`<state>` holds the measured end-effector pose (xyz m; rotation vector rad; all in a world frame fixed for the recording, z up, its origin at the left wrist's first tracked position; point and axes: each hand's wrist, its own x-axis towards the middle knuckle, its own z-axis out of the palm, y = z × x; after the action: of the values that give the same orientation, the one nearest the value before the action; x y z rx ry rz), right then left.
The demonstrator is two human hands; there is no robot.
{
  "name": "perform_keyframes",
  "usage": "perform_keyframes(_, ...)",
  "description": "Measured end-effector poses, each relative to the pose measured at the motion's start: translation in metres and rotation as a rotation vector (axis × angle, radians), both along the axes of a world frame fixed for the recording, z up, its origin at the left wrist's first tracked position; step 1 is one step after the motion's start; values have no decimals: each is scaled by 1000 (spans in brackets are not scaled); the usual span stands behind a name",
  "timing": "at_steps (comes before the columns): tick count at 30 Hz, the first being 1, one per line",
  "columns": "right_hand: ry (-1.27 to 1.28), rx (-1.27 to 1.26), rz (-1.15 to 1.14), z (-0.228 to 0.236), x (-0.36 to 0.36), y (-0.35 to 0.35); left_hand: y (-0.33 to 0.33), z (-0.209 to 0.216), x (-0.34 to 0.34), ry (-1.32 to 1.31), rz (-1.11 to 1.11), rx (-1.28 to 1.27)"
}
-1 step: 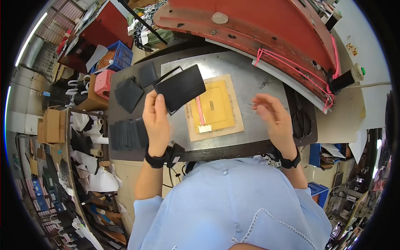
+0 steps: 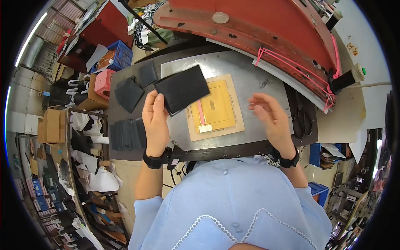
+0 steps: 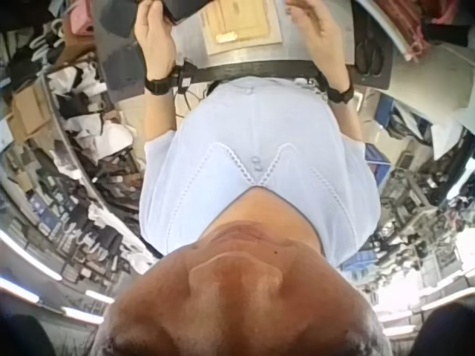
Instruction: The recorder uses a press machine to assemble leather card holders or wallets from pre-cut pieces.
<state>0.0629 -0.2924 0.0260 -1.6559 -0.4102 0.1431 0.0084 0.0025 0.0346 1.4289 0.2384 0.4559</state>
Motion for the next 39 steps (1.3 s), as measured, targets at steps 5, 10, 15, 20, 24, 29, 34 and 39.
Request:
perform_keyframes(5,297,199,186,-3,5,26,-22,4,0,172,-236,-409)
perform_keyframes(10,446,136,246,2,0,31,-32,-3,4,239,-376,-269)
perform_keyframes(15,539,185,139,0,0,17,-29,-3,12,149,-313,-162)
perform_keyframes(20,568,590,5,-8,2,15,-25,-13,16,128,-359,-127)
perform_keyframes(24,614,602,2,-9,-7,24,-52,-3,9,145,-528,-186)
perform_keyframes(29,535,300,150,-13,-16,37,-66,-14,9,128,-562,-215)
perform_keyframes(34,259,253,-95,-12,-15,17,-50,7,9,229,-538,-226)
perform_keyframes(39,264,182,6,-6,-7,8,-39,11,6,307,-527,-80)
